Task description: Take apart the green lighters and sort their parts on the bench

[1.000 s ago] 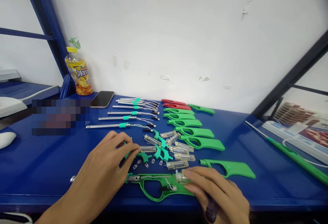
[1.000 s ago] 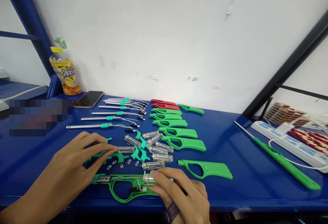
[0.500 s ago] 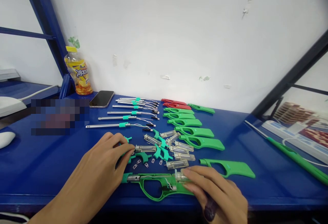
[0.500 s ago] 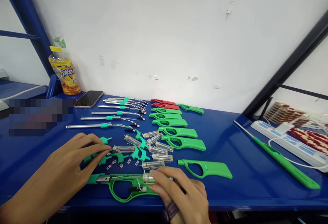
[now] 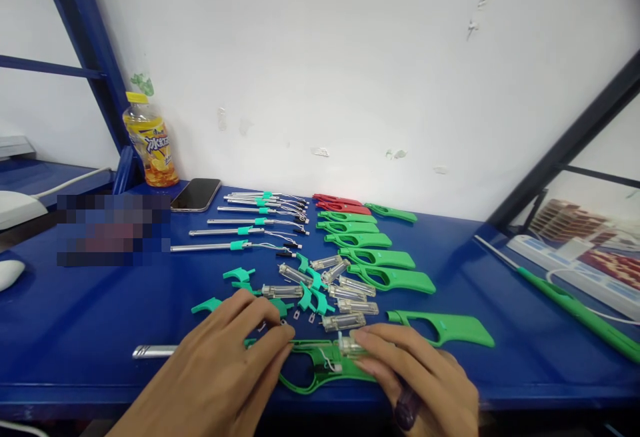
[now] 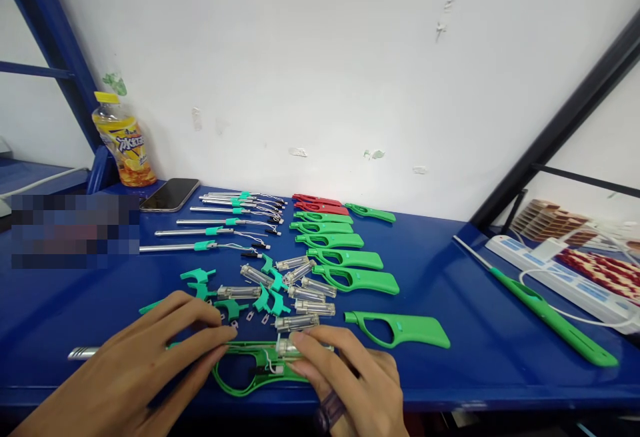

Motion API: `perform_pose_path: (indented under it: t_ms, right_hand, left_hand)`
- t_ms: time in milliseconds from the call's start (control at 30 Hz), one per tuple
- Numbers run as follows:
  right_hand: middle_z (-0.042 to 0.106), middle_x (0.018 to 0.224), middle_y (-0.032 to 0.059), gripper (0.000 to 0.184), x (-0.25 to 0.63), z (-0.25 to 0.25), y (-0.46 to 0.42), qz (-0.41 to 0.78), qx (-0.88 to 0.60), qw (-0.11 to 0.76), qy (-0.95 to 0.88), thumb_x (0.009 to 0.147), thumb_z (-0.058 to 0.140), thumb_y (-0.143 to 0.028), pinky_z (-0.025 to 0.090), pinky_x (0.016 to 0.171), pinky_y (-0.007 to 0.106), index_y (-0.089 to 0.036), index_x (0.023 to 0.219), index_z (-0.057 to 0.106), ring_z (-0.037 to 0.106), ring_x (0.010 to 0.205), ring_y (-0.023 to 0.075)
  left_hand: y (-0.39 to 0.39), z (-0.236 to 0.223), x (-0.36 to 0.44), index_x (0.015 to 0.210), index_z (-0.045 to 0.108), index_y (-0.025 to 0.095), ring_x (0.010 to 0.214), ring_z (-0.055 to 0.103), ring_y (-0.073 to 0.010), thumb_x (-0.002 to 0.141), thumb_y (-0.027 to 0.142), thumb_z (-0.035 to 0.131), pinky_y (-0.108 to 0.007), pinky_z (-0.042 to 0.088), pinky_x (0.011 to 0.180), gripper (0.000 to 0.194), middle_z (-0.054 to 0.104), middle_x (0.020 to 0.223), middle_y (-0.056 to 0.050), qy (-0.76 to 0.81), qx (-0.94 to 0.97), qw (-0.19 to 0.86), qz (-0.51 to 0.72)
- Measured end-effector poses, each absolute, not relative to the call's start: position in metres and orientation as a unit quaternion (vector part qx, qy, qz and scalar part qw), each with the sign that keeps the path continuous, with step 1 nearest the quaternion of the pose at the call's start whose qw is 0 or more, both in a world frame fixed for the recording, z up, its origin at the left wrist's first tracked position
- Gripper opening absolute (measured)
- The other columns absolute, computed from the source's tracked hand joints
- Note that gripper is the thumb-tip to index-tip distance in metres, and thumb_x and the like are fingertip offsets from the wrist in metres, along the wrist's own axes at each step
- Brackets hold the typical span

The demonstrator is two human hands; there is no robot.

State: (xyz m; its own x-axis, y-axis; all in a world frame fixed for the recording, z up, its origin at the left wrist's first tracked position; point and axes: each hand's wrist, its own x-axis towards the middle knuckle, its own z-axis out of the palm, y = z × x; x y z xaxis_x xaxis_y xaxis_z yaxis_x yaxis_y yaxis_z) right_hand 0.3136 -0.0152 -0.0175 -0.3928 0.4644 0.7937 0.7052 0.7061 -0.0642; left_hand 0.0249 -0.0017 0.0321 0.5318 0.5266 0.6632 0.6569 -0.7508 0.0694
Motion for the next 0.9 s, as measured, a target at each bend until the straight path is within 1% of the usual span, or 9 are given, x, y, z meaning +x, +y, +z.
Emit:
perform_pose_path:
  t_ms: [133,200,267,333,467,567,667,767,900]
  right_hand:
    - [0.089,0.105,0.0015,0.016,0.31,-0.013,-0.015,-0.151,-0.353,0.42,-0.823,0.114,0.067,-0.024,0.062,0.07,0.022,-0.023,0.126,0.078,0.088,0.09,0.0143]
    - [0.089,0.102,0.001,0.016,0.307,-0.008,-0.015,-0.158,-0.353,0.431,-0.816,0.116,0.064,-0.027,0.062,0.068,0.022,-0.023,0.121,0.079,0.088,0.086,0.0138]
    - [0.089,0.098,0.0,0.019,0.303,-0.003,-0.014,-0.165,-0.351,0.443,-0.808,0.117,0.062,-0.03,0.061,0.065,0.021,-0.023,0.115,0.08,0.088,0.083,0.0132]
    - [0.089,0.096,-0.0005,0.023,0.299,0.001,-0.014,-0.161,-0.351,0.444,-0.809,0.118,0.061,-0.032,0.06,0.062,0.021,-0.023,0.113,0.081,0.088,0.081,0.0127]
    - [0.089,0.099,0.0017,0.025,0.297,0.003,-0.013,-0.141,-0.353,0.42,-0.824,0.119,0.058,-0.032,0.059,0.058,0.02,-0.021,0.116,0.08,0.088,0.084,0.0129]
    - [0.088,0.1,0.0011,0.028,0.297,0.003,-0.012,-0.118,-0.357,0.402,-0.835,0.12,0.055,-0.034,0.058,0.056,0.021,-0.022,0.115,0.08,0.088,0.083,0.0125]
    - [0.087,0.098,-0.0004,0.033,0.296,0.004,-0.012,-0.104,-0.356,0.391,-0.842,0.121,0.051,-0.037,0.057,0.053,0.021,-0.023,0.113,0.08,0.087,0.08,0.0118]
    - [0.087,0.098,-0.0019,0.033,0.295,0.005,-0.011,-0.108,-0.363,0.388,-0.84,0.121,0.051,-0.039,0.058,0.053,0.021,-0.025,0.113,0.08,0.087,0.08,0.0114]
    - [0.087,0.098,-0.0034,0.032,0.294,0.006,-0.01,-0.107,-0.362,0.388,-0.841,0.121,0.051,-0.038,0.062,0.061,0.019,-0.025,0.114,0.079,0.087,0.08,0.01]
  left_hand:
    - [-0.004,0.026,0.023,0.102,0.069,0.025,0.091,0.074,-0.0211,0.103,0.002,0.044,-0.035,0.057,0.091,0.034,0.079,0.098,0.0,-0.321,-0.878,0.135,-0.328]
    - [-0.007,0.015,0.015,0.101,0.07,0.026,0.097,0.074,-0.0236,0.099,0.0,0.044,-0.038,0.056,0.098,0.037,0.079,0.101,-0.001,-0.335,-0.868,0.152,-0.334]
    - [-0.01,0.003,0.004,0.116,0.073,0.028,0.113,0.073,-0.0259,0.094,-0.001,0.044,-0.041,0.053,0.109,0.046,0.08,0.115,-0.002,-0.354,-0.866,0.16,-0.314]
    - [-0.012,-0.008,-0.009,0.126,0.073,0.03,0.119,0.073,-0.0277,0.093,-0.001,0.045,-0.043,0.053,0.111,0.054,0.08,0.122,-0.003,-0.37,-0.863,0.173,-0.298]
    - [-0.014,-0.017,-0.029,0.14,0.071,0.033,0.119,0.076,-0.0302,0.098,0.004,0.047,-0.046,0.057,0.107,0.056,0.08,0.128,-0.003,-0.386,-0.868,0.2,-0.242]
    - [-0.014,-0.021,-0.034,0.14,0.071,0.034,0.117,0.077,-0.0288,0.1,0.006,0.045,-0.047,0.058,0.106,0.056,0.08,0.128,-0.004,-0.395,-0.875,0.199,-0.197]
    - [-0.014,-0.025,-0.034,0.141,0.071,0.036,0.121,0.077,-0.0308,0.101,0.009,0.045,-0.047,0.06,0.102,0.055,0.079,0.132,-0.004,-0.424,-0.868,0.188,-0.177]
    - [-0.013,-0.025,-0.03,0.137,0.072,0.038,0.116,0.079,-0.0306,0.1,0.007,0.044,-0.046,0.063,0.096,0.055,0.079,0.131,-0.003,-0.439,-0.866,0.165,-0.177]
    - [-0.01,-0.023,-0.026,0.127,0.075,0.038,0.105,0.08,-0.0269,0.097,0.005,0.043,-0.04,0.063,0.088,0.055,0.079,0.124,-0.002,-0.427,-0.869,0.141,-0.205]
